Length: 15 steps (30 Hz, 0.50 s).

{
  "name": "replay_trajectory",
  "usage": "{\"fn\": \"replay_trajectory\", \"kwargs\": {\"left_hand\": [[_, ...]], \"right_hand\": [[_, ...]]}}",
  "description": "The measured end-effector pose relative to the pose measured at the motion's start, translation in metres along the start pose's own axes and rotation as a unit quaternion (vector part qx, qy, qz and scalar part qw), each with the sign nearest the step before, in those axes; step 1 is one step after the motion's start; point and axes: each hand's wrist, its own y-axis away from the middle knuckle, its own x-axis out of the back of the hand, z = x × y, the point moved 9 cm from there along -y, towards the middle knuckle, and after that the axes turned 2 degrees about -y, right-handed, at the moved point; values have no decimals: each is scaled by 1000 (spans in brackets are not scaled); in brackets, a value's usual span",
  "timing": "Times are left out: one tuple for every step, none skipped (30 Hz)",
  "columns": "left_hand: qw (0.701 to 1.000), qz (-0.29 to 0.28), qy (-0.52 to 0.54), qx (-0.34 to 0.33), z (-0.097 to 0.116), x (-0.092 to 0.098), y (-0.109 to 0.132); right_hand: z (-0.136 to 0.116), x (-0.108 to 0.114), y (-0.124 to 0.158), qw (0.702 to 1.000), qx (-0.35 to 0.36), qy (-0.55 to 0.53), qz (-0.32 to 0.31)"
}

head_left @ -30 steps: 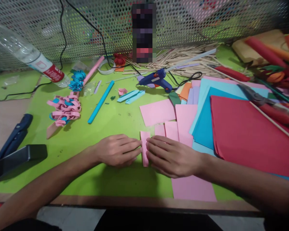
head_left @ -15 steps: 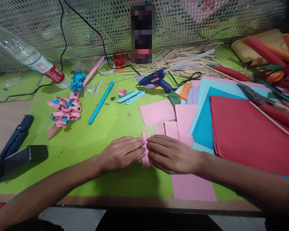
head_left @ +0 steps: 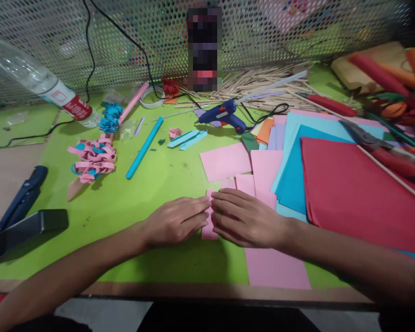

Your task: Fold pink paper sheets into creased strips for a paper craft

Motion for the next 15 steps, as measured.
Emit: {"fn": "replay_trajectory", "kwargs": {"left_hand": [[1000,-4,6,-2,0,-1,0],[1000,-9,9,-6,1,-1,0],[1000,-13,7,-9,1,-2,1],[1000,-16,1,-11,1,-2,1],[1000,-18,-8,-11,1,-3,1],[1000,-19,-18,-8,0,-3,1],[999,-19,-28,-4,0,-3,1],[999,-18,-36,3,-1,-3,1],[999,-15,-41,11,-2,-3,1],[999,-11,-42,17,-2,-2,1],[999,-7,-41,21,-2,-2,0],[999,-3,-40,25,-2,-2,0],[999,0,-40,27,-2,-1,-1],[999,3,-42,29,-2,-1,-1],[998,3,-46,31,-2,-1,-2]], "right_hand": [[1,1,0,1000,-3,-2,6],[1,2,0,1000,-5,-6,10],[2,2,-1,1000,-5,-9,13],[2,3,-1,1000,-5,-9,16],[2,4,-1,1000,-4,-6,19],[2,4,-1,1000,-4,-2,21],[1,4,-1,1000,-4,2,21],[1,4,-1,1000,-5,5,21],[2,4,-1,1000,-8,5,20],[2,4,-1,1000,-11,2,20],[3,5,-1,1000,-15,-2,21],[3,5,-1,1000,-19,-6,22],[4,5,-1,999,-21,-9,23],[4,5,-2,999,-23,-8,23],[4,5,-2,999,-25,-4,23]]}}
